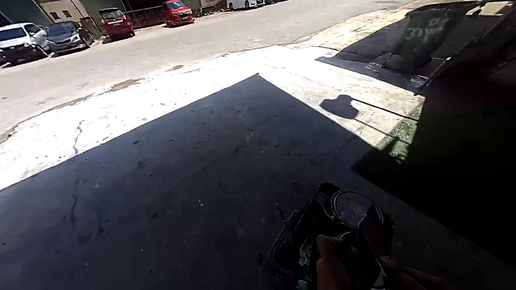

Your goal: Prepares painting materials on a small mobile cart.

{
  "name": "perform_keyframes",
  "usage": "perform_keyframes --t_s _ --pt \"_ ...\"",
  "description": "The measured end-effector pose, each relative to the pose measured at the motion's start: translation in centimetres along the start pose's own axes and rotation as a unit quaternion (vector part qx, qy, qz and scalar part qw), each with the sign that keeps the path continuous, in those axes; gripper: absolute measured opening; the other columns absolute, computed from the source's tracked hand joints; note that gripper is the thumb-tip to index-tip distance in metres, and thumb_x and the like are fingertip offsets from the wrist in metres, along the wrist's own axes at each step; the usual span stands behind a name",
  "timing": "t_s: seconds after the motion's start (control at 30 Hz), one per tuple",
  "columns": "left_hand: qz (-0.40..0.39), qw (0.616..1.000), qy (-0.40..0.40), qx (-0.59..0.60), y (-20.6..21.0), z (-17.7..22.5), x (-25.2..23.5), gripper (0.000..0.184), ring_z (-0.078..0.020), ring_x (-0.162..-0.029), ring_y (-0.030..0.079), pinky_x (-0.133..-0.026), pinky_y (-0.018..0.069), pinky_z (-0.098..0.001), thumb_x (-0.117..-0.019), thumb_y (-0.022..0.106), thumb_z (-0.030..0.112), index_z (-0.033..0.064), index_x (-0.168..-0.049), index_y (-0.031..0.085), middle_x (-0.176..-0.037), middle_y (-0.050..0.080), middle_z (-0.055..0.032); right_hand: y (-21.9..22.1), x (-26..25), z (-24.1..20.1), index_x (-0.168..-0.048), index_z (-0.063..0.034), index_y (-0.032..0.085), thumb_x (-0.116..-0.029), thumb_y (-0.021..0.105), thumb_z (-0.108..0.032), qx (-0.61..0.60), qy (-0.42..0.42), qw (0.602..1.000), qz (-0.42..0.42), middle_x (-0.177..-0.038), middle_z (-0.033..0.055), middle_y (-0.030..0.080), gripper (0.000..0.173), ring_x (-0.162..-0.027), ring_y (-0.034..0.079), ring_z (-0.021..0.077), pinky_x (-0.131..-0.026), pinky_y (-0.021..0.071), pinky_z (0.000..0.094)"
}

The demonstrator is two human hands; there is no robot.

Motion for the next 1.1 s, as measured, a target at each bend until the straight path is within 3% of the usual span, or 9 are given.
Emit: perform_keyframes --t_s 0.3,0.4,0.53,0.63,0.7,0.77,0.87,0.93,1.1 --pt "-0.032 0.996 0.081 -0.02 0.9 -3.1 -1.6 0.014 -0.0035 -0.074 0.065 -0.069 0.0593 -0.0213 -0.107 0.047 0.013 -0.0003 -0.109 0.051 -0.085 0.064 -0.0006 -2.1 3.6 4.3 -0.12 -0.0233 0.074 -0.1018 0.053 -0.018 0.018 0.014 0.998 0.064 -0.115 -0.0017 0.075 0.028 -0.108 0.069 0.012 -0.091 0.0575 0.0324" --pt "-0.119 0.985 0.122 0.002 0.1 -3.5 -3.7 0.017 -0.0037 -0.072 0.067 -0.067 0.0598 -0.0214 -0.108 0.05 0.021 0.0047 -0.108 0.056 -0.083 0.067 0.0026 -5.3 2.8 7.6 -0.116 -0.0215 0.075 -0.1029 0.055 -0.017 -0.062 0.018 0.989 0.132 -0.115 -0.0003 0.075 0.025 -0.115 0.068 0.0189 -0.099 0.0557 0.039" --pt "-0.195 0.957 0.209 -0.046 0.4 -2.5 -5.3 0.025 0.0019 -0.074 0.066 -0.067 0.0581 -0.0169 -0.1095 0.045 0.035 0.0108 -0.11 0.052 -0.085 0.067 0.0061 -6.1 2.2 10.0 -0.115 -0.0145 0.075 -0.1017 0.065 -0.022 -0.303 0.085 0.948 0.051 -0.104 0.0016 0.076 0.018 -0.094 0.074 0.0115 -0.084 0.0629 0.0285" --pt "-0.185 0.93 0.293 -0.122 1.0 -1.3 -5.3 0.028 0.0049 -0.081 0.067 -0.071 0.0569 -0.0141 -0.1089 0.042 0.04 0.0134 -0.112 0.051 -0.091 0.069 0.0054 -6.8 2.0 10.8 -0.116 -0.0221 0.075 -0.1075 0.052 -0.03 -0.099 0.051 0.991 -0.075 -0.104 -0.0068 0.075 0.026 -0.093 0.07 0.0026 -0.081 0.0603 0.0248" --pt "-0.165 0.932 0.299 -0.122 1.3 -1.4 -4.7 0.027 0.0052 -0.084 0.067 -0.075 0.057 -0.0142 -0.1095 0.041 0.038 0.0131 -0.112 0.049 -0.094 0.07 0.0053 -7.5 2.0 11.0 -0.115 -0.0286 0.076 -0.1055 0.047 -0.029 0.051 0.07 0.996 -0.019 -0.103 -0.0101 0.073 0.03 -0.088 0.068 0.0023 -0.074 0.0591 0.0273" --pt "-0.153 0.945 0.273 -0.098 1.6 -1.6 -4.4 0.025 0.0035 -0.083 0.066 -0.079 0.0559 -0.0166 -0.1106 0.043 0.029 0.0049 -0.11 0.05 -0.09 0.066 0.0024 -7.4 2.3 11.1 -0.114 -0.0159 0.074 -0.1036 0.055 -0.028 -0.024 0.141 0.981 0.129 -0.099 -0.0051 0.072 0.024 -0.083 0.068 0.0042 -0.071 0.0607 0.0249" --pt "-0.166 0.969 0.183 -0.03 3.5 -1.0 -4.2 0.022 -0.0035 -0.075 0.064 -0.076 0.0552 -0.0217 -0.107 0.044 0.01 -0.0089 -0.103 0.055 -0.08 0.065 -0.0037 -4.9 2.8 11.1 -0.127 -0.0073 0.061 -0.0951 0.066 -0.011 -0.255 0.294 0.882 0.266 -0.099 0.0072 0.075 0.033 -0.085 0.075 0.0193 -0.074 0.0647 0.0332" --pt "-0.163 0.966 0.193 -0.045 3.1 -1.2 -3.3 0.023 -0.0022 -0.074 0.065 -0.072 0.0584 -0.0221 -0.1106 0.042 0.025 0.0027 -0.108 0.048 -0.082 0.063 0.0008 -2.6 3.1 10.9 -0.132 -0.0061 0.056 -0.0964 0.063 -0.005 -0.301 0.34 0.848 0.272 -0.102 0.0093 0.074 0.036 -0.09 0.074 0.0208 -0.079 0.0642 0.0345" --pt "-0.203 0.939 0.206 -0.186 3.2 -0.7 -2.2 0.035 0.0013 -0.064 0.061 -0.06 0.0541 -0.0164 -0.1098 0.04 0.038 0.004 -0.112 0.047 -0.078 0.061 0.0003 0.2 2.7 8.1 -0.127 -0.0007 0.055 -0.0977 0.06 -0.002 -0.344 0.295 0.86 0.233 -0.111 0.0104 0.071 0.03 -0.101 0.072 0.0198 -0.088 0.0626 0.0336"
Point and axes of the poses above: each hand's wrist, its own x-axis away from the middle knuckle, its own y-axis out of the palm, z = x × y, the point moved 3 cm from there along -x, towards the middle knuckle
